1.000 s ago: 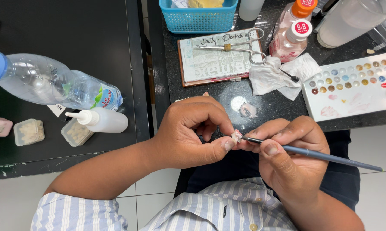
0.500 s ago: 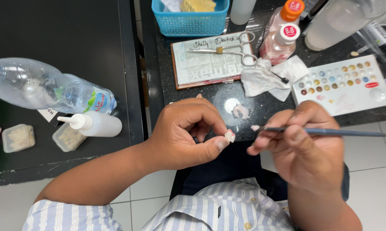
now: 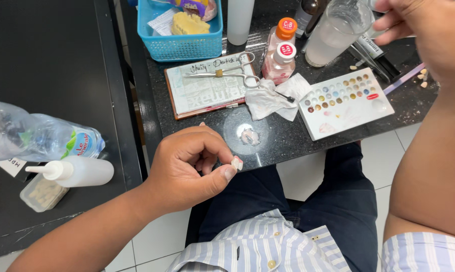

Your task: The person sits on the floor and uses a fine brush to apply pink material to a small dental prosthesis. They briefly operate a nearby machine's control panel before resuming the painting task.

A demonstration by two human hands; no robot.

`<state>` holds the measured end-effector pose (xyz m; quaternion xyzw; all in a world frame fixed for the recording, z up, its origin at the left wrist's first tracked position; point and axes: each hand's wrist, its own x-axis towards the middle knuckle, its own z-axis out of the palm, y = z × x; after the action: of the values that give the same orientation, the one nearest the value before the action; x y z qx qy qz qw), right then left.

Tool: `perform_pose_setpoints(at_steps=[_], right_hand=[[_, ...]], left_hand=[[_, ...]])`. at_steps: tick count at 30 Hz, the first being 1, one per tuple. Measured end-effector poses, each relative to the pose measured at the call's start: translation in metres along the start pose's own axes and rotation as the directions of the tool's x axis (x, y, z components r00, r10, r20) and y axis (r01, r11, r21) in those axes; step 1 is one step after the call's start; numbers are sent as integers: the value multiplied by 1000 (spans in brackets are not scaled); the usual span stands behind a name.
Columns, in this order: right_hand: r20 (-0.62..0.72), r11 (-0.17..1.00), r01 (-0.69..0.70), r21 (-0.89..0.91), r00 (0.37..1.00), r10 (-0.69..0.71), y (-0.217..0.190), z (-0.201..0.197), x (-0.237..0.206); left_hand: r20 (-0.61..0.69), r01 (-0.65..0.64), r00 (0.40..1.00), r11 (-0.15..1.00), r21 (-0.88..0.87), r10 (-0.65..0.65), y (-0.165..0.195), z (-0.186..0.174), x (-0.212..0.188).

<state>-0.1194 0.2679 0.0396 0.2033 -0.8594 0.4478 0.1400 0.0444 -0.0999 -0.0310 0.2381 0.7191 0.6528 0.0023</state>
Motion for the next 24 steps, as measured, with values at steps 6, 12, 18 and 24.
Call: perform_pose_setpoints(at_steps=[6,12,18,24], right_hand=[[-11,954,-147,-261,989,149,26,-3,20],[72,940,-16,-341,996,44,6,-2,19],[-20,944,85,-319,995,-96,-17,3,19],[10,998,57,-34,998,-57,-22,2,24]], left_hand=[[-6,4,1000,1000,-1,-4,0,1,1],[-2,34,999,999,-9,-34,1,1,1],[10,30,1000,1000,-3,-30,-1,0,1],[-13,41,999,998,-39,-41,-3,2,3]])
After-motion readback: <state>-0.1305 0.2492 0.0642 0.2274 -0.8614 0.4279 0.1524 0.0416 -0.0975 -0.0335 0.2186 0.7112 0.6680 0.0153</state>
